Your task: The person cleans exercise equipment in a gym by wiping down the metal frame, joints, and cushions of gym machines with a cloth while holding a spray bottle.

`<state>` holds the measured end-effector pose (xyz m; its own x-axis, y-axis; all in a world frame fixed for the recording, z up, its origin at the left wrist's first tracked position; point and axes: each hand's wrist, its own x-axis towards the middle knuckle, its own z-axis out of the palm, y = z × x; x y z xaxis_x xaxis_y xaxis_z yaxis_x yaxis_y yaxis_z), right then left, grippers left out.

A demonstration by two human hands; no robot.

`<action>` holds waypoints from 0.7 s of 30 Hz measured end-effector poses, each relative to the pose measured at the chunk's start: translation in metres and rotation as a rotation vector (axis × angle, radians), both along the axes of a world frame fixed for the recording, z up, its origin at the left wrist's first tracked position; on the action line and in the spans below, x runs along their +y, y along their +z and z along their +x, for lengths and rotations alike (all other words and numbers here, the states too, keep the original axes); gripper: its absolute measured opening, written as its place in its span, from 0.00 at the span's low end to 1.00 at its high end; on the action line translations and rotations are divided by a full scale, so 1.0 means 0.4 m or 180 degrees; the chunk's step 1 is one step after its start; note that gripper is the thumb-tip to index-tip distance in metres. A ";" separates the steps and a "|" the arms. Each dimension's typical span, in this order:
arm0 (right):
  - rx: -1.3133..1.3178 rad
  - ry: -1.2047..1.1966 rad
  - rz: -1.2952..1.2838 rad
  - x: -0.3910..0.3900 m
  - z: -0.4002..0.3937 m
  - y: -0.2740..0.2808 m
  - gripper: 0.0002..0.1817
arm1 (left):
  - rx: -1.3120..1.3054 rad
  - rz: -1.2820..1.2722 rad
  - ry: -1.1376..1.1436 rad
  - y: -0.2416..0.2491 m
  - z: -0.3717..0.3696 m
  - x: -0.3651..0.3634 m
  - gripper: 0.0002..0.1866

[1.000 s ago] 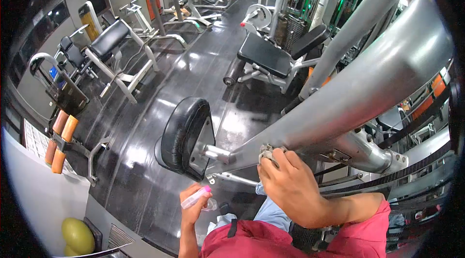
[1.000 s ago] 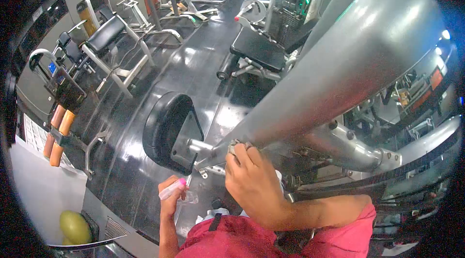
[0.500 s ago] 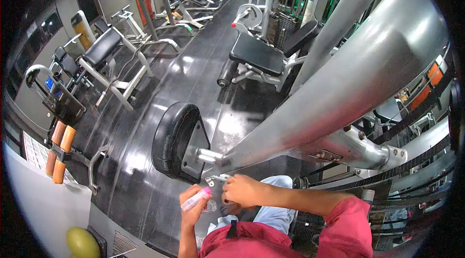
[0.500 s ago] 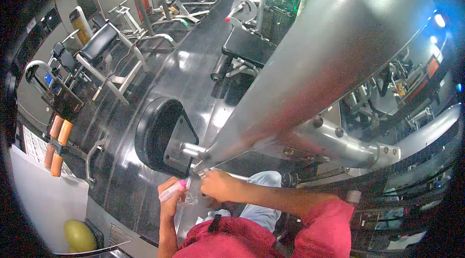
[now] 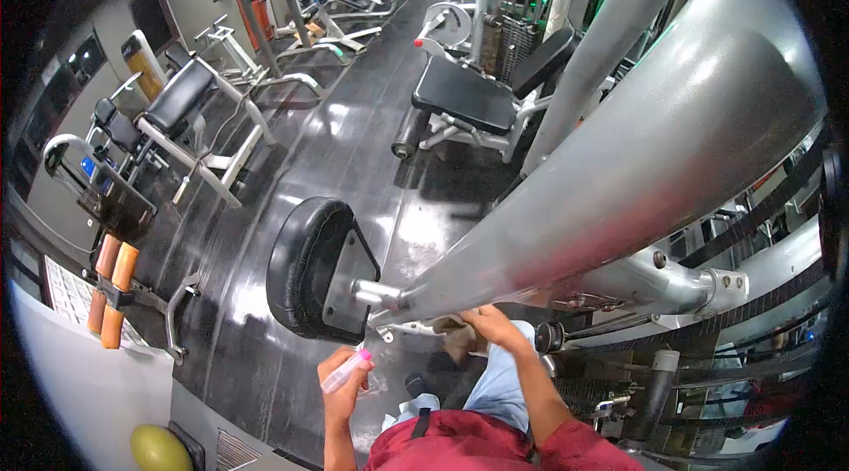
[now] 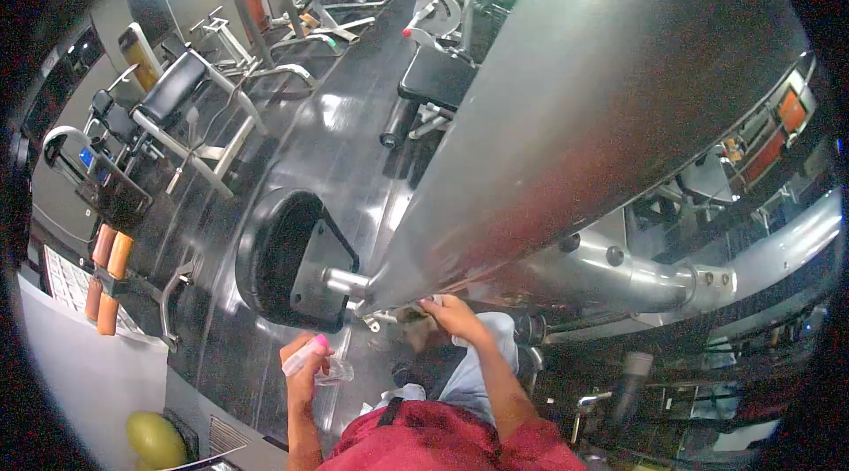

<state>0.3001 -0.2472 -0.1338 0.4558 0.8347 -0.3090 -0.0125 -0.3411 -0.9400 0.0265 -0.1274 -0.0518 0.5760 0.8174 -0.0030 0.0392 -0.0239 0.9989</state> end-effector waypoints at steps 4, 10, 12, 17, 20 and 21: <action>0.1312 -0.1923 0.1101 0.036 -0.146 -0.039 0.16 | 0.0156 0.0002 -0.0217 0.012 0.031 0.002 0.10; 0.0897 -0.2565 0.1513 0.040 -0.254 0.139 0.16 | -0.0065 -0.0093 -0.0247 0.004 0.051 0.001 0.10; 0.0174 -0.2586 0.1568 0.029 -0.260 0.205 0.16 | -0.0087 -0.0026 -0.0275 -0.002 0.053 0.008 0.10; -0.1610 -0.2640 0.2201 0.013 -0.254 0.283 0.21 | -0.0030 0.0083 -0.0223 0.004 0.055 0.004 0.10; -0.2427 -0.2690 0.2274 0.033 -0.236 0.199 0.23 | -0.0069 0.0189 -0.0262 -0.008 0.049 0.006 0.10; -0.2373 -0.2584 0.2401 0.040 -0.228 0.170 0.22 | -0.0088 0.0138 -0.0242 -0.007 0.051 0.004 0.10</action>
<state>0.2088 -0.2311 -0.0657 0.7584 0.1038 0.6435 0.6325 0.1212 -0.7650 0.0470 -0.1257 -0.0547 0.6358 0.7703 0.0483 0.0079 -0.0691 0.9976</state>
